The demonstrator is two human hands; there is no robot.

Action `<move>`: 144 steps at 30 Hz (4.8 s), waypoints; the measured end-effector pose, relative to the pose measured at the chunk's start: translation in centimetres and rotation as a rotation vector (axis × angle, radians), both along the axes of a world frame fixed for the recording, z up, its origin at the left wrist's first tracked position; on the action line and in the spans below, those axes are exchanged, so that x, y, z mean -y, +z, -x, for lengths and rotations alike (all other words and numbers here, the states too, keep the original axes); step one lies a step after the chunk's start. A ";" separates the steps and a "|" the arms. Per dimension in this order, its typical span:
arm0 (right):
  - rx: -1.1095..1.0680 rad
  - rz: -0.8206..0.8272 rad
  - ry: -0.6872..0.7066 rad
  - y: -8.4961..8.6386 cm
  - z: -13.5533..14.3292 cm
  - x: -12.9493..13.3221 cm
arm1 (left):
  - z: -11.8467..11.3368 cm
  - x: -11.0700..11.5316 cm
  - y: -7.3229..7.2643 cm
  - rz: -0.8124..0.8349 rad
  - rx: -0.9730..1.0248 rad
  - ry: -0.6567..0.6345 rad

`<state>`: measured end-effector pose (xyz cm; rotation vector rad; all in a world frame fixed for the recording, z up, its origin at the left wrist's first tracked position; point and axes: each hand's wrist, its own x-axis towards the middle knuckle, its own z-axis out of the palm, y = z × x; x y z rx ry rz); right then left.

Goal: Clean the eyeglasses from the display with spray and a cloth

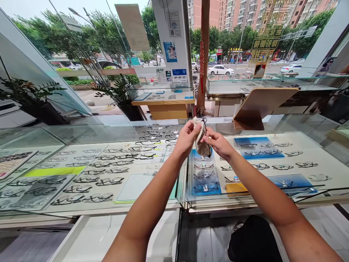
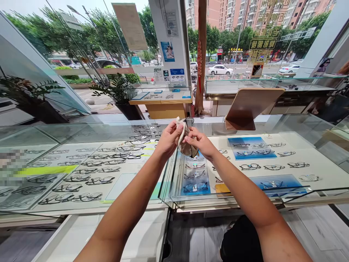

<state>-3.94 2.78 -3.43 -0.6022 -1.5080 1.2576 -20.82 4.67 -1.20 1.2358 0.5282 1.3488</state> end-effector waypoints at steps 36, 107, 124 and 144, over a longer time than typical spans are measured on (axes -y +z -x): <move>0.148 -0.036 0.003 0.6 -0.3 0.2 | -0.3 1.0 0.4 -0.086 -0.080 0.129; -0.040 -0.048 -0.133 6.0 -5.9 0.4 | 0.7 3.1 2.8 -0.094 -0.502 -0.190; 0.244 -0.290 0.145 16.3 -2.4 1.6 | 5.7 1.8 13.0 -1.186 -0.768 0.725; 0.272 -0.662 -0.789 16.3 -2.8 4.5 | 7.7 2.8 13.1 -1.046 -0.747 1.064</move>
